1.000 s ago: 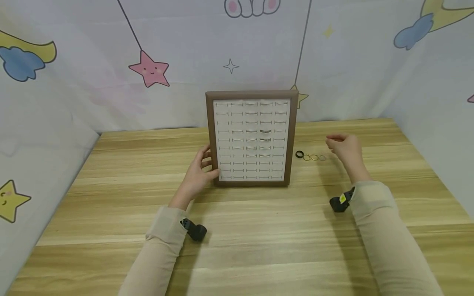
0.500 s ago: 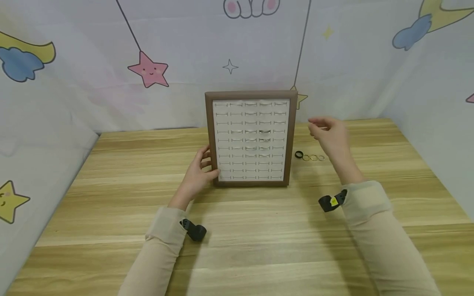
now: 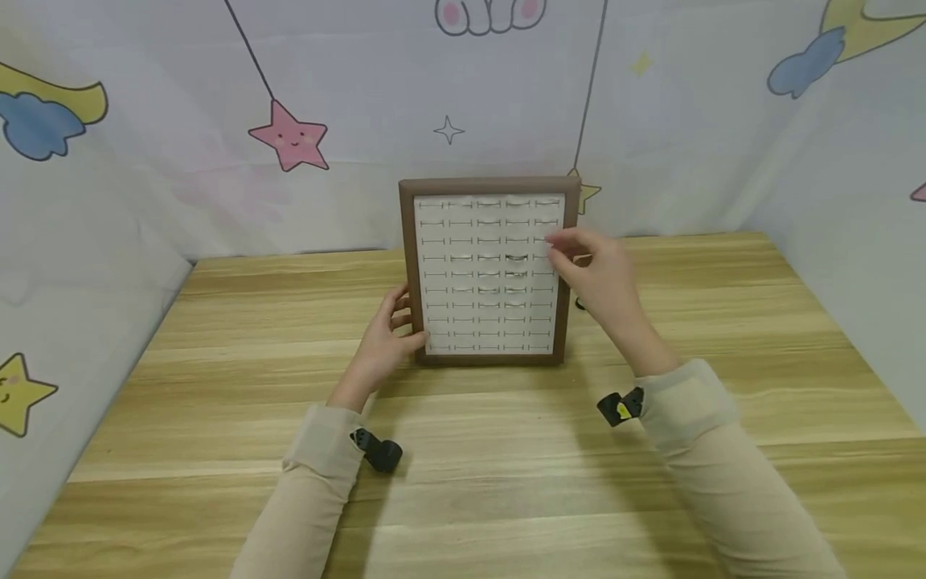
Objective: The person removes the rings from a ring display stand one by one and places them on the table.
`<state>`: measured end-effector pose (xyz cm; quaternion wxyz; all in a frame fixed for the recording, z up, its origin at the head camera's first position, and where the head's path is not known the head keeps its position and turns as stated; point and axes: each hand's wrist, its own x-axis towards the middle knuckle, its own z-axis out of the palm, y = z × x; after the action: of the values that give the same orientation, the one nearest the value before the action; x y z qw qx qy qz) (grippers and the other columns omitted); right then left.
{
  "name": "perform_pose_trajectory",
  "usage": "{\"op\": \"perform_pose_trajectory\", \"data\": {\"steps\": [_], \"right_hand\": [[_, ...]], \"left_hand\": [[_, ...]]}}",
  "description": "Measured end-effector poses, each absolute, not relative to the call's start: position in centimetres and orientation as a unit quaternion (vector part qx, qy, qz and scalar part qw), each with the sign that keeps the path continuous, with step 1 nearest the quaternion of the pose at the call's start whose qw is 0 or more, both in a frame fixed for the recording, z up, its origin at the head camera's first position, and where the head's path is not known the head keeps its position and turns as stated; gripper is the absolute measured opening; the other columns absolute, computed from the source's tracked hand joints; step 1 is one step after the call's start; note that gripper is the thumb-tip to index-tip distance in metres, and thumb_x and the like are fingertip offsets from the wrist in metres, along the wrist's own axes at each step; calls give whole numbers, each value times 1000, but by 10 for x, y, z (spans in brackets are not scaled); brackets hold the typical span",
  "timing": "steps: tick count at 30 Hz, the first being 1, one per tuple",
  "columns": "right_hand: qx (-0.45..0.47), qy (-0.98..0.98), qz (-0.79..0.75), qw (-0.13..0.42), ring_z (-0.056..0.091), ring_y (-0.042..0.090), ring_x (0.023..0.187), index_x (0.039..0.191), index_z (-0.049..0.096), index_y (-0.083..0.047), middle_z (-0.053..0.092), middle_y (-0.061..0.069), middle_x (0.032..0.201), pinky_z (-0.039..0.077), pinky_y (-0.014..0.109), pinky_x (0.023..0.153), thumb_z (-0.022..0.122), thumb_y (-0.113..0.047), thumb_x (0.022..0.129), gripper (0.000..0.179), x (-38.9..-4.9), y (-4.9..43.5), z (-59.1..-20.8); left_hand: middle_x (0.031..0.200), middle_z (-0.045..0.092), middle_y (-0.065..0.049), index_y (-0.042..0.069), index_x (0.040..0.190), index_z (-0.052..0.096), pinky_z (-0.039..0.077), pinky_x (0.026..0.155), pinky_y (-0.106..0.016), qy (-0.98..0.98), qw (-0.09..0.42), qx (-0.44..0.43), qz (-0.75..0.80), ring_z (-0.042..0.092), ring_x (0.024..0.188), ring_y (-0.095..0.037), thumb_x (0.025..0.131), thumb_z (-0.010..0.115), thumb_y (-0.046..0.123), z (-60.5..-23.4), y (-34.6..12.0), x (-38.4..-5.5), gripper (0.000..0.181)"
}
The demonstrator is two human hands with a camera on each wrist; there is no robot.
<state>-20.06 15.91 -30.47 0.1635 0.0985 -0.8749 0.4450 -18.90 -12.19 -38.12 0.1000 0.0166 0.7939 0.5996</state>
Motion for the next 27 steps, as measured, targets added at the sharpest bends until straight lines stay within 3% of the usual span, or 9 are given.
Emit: {"op": "perform_pose_trajectory", "data": {"steps": [7, 21, 27], "right_hand": [[157, -886, 398, 180, 62, 23, 85, 107, 69, 0, 69, 14, 101, 50, 29, 74, 64, -5, 89, 20, -200, 140, -310], [174, -914, 305, 204, 64, 25, 99, 105, 69, -2, 67, 13, 106, 53, 34, 88, 63, -3, 89, 18, -201, 122, -313], [180, -909, 296, 231, 62, 25, 94, 101, 70, -2, 67, 12, 101, 53, 34, 83, 66, -5, 88, 15, -202, 122, -316]], "left_hand": [[151, 29, -13, 19, 154, 15, 42, 106, -48, 794, 100, 16, 600, 36, 136, -34, 88, 60, -1, -382, -122, -189, 83], [152, 28, -13, 19, 154, 14, 41, 106, -49, 795, 100, 13, 598, 36, 137, -33, 88, 60, -2, -382, -123, -188, 83], [152, 28, -14, 19, 154, 13, 42, 105, -48, 793, 102, 17, 600, 36, 137, -34, 88, 60, -2, -383, -123, -190, 84]]}}
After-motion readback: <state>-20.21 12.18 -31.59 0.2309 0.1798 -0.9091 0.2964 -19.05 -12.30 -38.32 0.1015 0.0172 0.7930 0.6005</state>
